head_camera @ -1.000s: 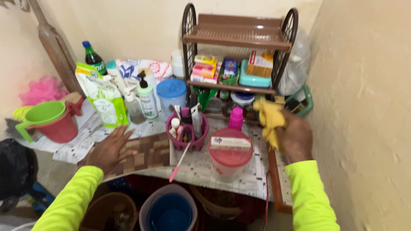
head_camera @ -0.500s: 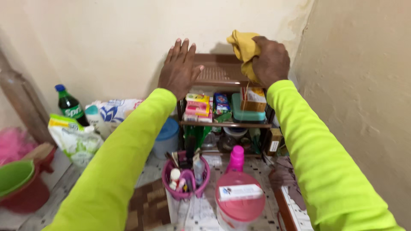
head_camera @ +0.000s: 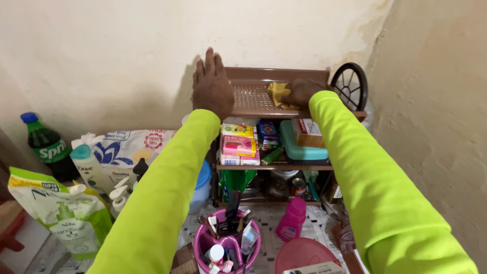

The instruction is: The person wipes a pink bottle and a pink container with a yellow cloth, then wipes the top shelf of a small metal rack. They handle a pink organizer containing toothbrushes and other items, moving it aside and back. The person also wipes the countertop surface around these items.

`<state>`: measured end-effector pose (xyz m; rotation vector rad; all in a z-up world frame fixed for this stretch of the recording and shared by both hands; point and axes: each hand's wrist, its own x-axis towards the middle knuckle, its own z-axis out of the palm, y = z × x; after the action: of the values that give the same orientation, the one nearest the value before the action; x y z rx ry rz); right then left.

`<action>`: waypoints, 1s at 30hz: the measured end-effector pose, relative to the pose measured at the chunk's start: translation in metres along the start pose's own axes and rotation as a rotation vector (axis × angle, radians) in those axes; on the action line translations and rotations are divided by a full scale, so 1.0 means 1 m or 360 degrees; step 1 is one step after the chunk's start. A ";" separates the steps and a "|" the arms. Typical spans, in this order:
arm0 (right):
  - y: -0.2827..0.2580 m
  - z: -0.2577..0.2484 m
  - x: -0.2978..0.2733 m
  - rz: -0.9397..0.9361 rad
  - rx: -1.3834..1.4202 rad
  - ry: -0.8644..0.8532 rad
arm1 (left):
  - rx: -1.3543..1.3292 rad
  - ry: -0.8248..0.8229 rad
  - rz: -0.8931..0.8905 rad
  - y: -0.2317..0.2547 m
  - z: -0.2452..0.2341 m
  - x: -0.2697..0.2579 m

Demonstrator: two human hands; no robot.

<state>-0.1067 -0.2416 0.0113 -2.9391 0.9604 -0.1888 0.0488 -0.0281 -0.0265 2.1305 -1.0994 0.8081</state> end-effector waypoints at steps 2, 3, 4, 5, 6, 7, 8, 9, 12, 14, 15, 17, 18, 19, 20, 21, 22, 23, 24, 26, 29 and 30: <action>-0.023 0.000 0.007 0.0114 -0.0018 -0.0036 | 0.0005 -0.0003 -0.0016 0.002 -0.001 -0.002; -0.039 -0.001 0.008 0.0163 0.0014 -0.0040 | 0.0001 -0.0024 -0.0027 0.004 -0.002 -0.003; -0.056 -0.002 0.008 0.0213 0.0047 -0.0044 | -0.0003 -0.0045 -0.0038 0.005 -0.006 -0.004; -0.072 -0.001 0.006 0.0127 0.0287 -0.0118 | -0.0008 -0.0045 -0.0044 0.006 -0.009 -0.004; -0.089 0.002 0.004 0.0040 0.0528 -0.0192 | -0.0012 -0.0046 -0.0050 0.008 -0.012 -0.005; -0.105 0.004 0.002 -0.0162 0.0596 -0.0209 | -0.0020 -0.0052 -0.0049 0.011 -0.014 -0.005; -0.115 0.006 0.000 -0.0364 0.0661 -0.0229 | -0.0012 -0.0080 -0.0059 0.011 -0.016 -0.006; -0.121 0.003 -0.002 -0.0435 0.0529 -0.0224 | -0.0004 -0.0109 -0.0072 0.007 -0.018 -0.007; -0.122 -0.006 -0.010 -0.0417 0.0335 -0.0262 | -0.0020 0.0047 0.0033 0.004 -0.013 -0.009; -0.103 -0.018 -0.020 -0.0103 0.0497 -0.0333 | -0.0038 0.0110 0.0062 0.001 -0.010 -0.008; -0.095 -0.022 -0.023 0.0049 0.0448 -0.0318 | -0.0055 0.0080 0.0029 0.004 -0.008 -0.008; -0.071 -0.028 -0.023 0.0353 0.0347 -0.0285 | -0.0069 0.0074 0.0003 0.005 -0.006 -0.009; -0.053 -0.029 -0.019 0.0419 0.0265 -0.0259 | -0.0067 0.0098 0.0008 0.004 -0.007 -0.009; -0.034 -0.026 -0.012 0.0411 0.0117 -0.0221 | -0.0067 0.0120 0.0019 0.005 -0.007 -0.009; -0.017 -0.025 0.002 0.0343 -0.0082 -0.0164 | -0.0128 0.0137 0.0014 0.006 -0.007 -0.009; 0.000 -0.025 0.020 0.0264 -0.0288 -0.0108 | -0.0192 0.0150 0.0012 0.009 -0.005 -0.011; 0.014 -0.017 0.034 0.0222 -0.0438 -0.0059 | -0.0257 0.0163 0.0011 0.011 -0.004 -0.011; 0.023 -0.007 0.047 0.0216 -0.0511 -0.0016 | -0.0244 0.0161 0.0011 0.009 -0.005 -0.012; 0.024 0.002 0.059 0.0224 -0.0562 0.0046 | -0.0231 0.0159 0.0011 0.007 -0.006 -0.012; 0.007 0.014 0.081 0.0219 -0.0508 0.0030 | -0.0219 0.0180 0.0017 0.002 -0.007 -0.014; -0.040 0.012 0.091 -0.0043 -0.0421 -0.0068 | -0.0247 0.0248 0.0034 0.003 -0.004 -0.013; -0.062 0.012 0.086 -0.0190 -0.0386 0.0002 | -0.0261 0.0263 0.0031 0.005 -0.003 -0.013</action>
<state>-0.0002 -0.2425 0.0133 -3.2204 0.8643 -0.0833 0.0381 -0.0220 -0.0329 1.8850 -1.0635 0.8562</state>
